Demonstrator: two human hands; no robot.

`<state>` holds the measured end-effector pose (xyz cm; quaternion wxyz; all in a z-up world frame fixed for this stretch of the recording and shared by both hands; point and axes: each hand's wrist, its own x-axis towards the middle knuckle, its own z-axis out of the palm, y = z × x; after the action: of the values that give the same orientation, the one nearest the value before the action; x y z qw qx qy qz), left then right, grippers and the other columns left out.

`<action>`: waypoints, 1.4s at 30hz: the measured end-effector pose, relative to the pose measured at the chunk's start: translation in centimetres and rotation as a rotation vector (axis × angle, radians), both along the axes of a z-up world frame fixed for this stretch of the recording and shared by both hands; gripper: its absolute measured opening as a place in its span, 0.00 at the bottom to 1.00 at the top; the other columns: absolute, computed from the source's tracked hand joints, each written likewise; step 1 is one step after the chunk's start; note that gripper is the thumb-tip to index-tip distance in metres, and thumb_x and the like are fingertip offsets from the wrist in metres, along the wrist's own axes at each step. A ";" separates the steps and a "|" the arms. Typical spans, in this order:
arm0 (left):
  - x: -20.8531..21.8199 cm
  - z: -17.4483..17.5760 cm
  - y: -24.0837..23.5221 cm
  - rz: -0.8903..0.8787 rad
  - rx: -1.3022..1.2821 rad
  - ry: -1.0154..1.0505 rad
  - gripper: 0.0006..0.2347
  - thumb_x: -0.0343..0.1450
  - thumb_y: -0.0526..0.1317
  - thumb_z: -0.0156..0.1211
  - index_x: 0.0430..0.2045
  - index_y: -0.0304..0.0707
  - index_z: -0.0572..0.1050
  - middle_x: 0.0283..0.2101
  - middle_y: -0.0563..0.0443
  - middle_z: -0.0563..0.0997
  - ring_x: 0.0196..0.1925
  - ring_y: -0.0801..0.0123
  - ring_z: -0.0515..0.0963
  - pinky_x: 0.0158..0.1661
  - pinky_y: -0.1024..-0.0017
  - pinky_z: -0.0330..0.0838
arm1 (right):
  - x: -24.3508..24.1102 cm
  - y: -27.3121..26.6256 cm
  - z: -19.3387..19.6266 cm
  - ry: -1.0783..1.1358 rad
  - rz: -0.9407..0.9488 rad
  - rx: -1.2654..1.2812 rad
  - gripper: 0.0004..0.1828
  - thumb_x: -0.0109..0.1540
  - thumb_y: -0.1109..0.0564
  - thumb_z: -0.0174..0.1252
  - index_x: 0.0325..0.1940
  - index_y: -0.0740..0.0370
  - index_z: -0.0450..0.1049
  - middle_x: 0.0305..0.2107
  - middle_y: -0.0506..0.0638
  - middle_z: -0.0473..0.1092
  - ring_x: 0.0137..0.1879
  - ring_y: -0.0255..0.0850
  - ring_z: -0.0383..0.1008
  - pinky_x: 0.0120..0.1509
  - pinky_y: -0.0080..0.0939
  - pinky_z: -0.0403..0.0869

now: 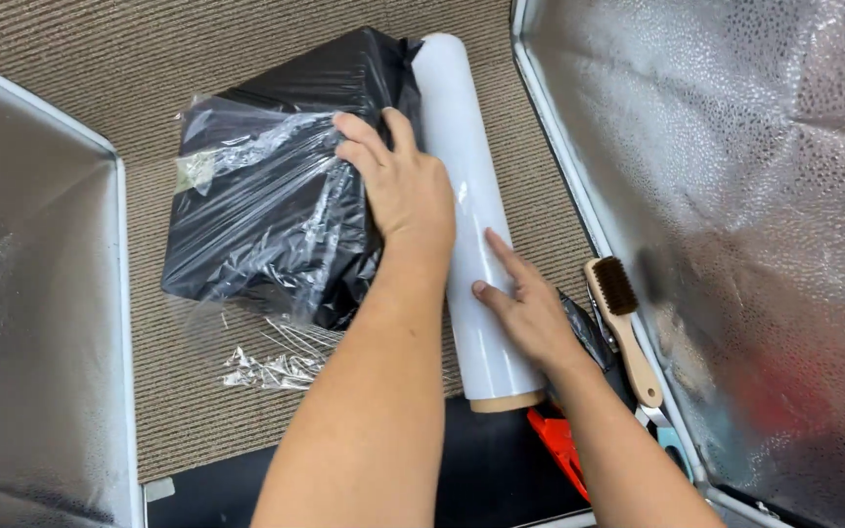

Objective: The person wraps a black package with clear plastic wrap, using a roll of wrap and scissors. They pull the wrap from the roll, cover the package, and cut the wrap to secure it.

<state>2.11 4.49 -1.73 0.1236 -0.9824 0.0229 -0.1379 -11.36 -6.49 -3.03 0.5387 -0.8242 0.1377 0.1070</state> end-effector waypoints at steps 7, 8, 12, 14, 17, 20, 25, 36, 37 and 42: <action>0.5 -1.0 0.1 0.024 0.115 0.058 0.16 0.76 0.34 0.43 0.54 0.32 0.77 0.71 0.45 0.60 0.68 0.12 0.45 0.57 0.29 0.45 | -0.2 1.9 2.6 0.088 0.099 -0.377 0.39 0.62 0.43 0.52 0.79 0.32 0.55 0.76 0.70 0.38 0.76 0.73 0.51 0.71 0.73 0.62; 0.1 -1.3 0.1 0.015 0.116 0.063 0.16 0.76 0.34 0.43 0.54 0.32 0.77 0.71 0.45 0.60 0.68 0.12 0.45 0.57 0.29 0.45 | -0.1 2.1 2.1 0.095 0.092 -0.376 0.39 0.62 0.43 0.52 0.79 0.32 0.55 0.76 0.70 0.38 0.76 0.73 0.51 0.71 0.73 0.62; -1.4 -1.9 1.0 -0.006 0.193 0.104 0.17 0.77 0.36 0.42 0.57 0.34 0.75 0.73 0.47 0.59 0.69 0.15 0.45 0.57 0.31 0.45 | -0.1 1.2 1.2 0.105 0.060 -0.101 0.61 0.51 0.45 0.72 0.81 0.35 0.44 0.69 0.74 0.53 0.69 0.74 0.62 0.64 0.70 0.71; -1.9 -1.9 2.6 0.015 0.223 0.086 0.17 0.78 0.36 0.41 0.58 0.35 0.75 0.73 0.49 0.60 0.70 0.17 0.45 0.58 0.32 0.45 | 0.1 1.5 1.3 0.072 0.020 0.114 0.62 0.51 0.49 0.72 0.82 0.40 0.43 0.67 0.76 0.56 0.66 0.75 0.66 0.61 0.69 0.74; -2.8 -2.7 4.7 0.018 0.322 0.207 0.18 0.78 0.38 0.41 0.60 0.41 0.74 0.76 0.52 0.57 0.72 0.19 0.44 0.57 0.36 0.46 | 0.2 3.6 1.6 0.082 0.001 0.182 0.64 0.48 0.44 0.71 0.82 0.42 0.43 0.65 0.80 0.58 0.68 0.78 0.63 0.65 0.70 0.70; -1.8 -2.5 4.6 0.081 0.402 0.293 0.19 0.79 0.39 0.38 0.65 0.45 0.70 0.77 0.56 0.55 0.73 0.22 0.45 0.57 0.38 0.50 | 1.3 4.7 2.0 0.115 0.030 -0.088 0.62 0.46 0.40 0.75 0.80 0.36 0.52 0.60 0.74 0.64 0.67 0.69 0.67 0.68 0.62 0.70; 1.0 0.0 3.1 0.019 0.185 0.620 0.21 0.78 0.37 0.33 0.67 0.35 0.65 0.75 0.43 0.59 0.68 0.16 0.54 0.46 0.41 0.61 | 0.7 7.4 2.8 0.028 0.050 -0.292 0.56 0.51 0.57 0.65 0.81 0.52 0.48 0.75 0.69 0.41 0.78 0.69 0.43 0.76 0.74 0.50; 8.4 5.1 15.9 -0.370 -0.872 0.581 0.23 0.65 0.33 0.50 0.57 0.47 0.68 0.59 0.41 0.73 0.58 0.46 0.78 0.55 0.58 0.71 | 4.8 16.6 0.2 -0.306 -0.163 -0.066 0.33 0.57 0.48 0.64 0.67 0.51 0.68 0.64 0.60 0.66 0.71 0.55 0.65 0.62 0.53 0.72; 8.7 6.2 17.9 -0.487 -0.999 0.609 0.23 0.64 0.30 0.47 0.56 0.45 0.71 0.61 0.46 0.78 0.66 0.64 0.75 0.61 0.69 0.67 | 4.7 16.7 -1.0 -0.315 -0.151 -0.112 0.25 0.59 0.44 0.59 0.62 0.44 0.74 0.65 0.55 0.65 0.73 0.45 0.64 0.53 0.42 0.77; 7.2 9.8 22.4 -0.733 -0.789 0.531 0.21 0.65 0.27 0.54 0.53 0.44 0.72 0.60 0.52 0.73 0.38 0.65 0.78 0.39 0.66 0.75 | 4.2 18.5 -0.5 -0.529 -0.109 -0.162 0.30 0.63 0.61 0.52 0.71 0.48 0.66 0.73 0.69 0.46 0.76 0.54 0.58 0.72 0.47 0.63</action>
<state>9.34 26.90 8.09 -0.3159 -0.8831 0.3373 0.0807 -7.21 12.01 -3.53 0.4931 -0.8553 0.0448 -0.1524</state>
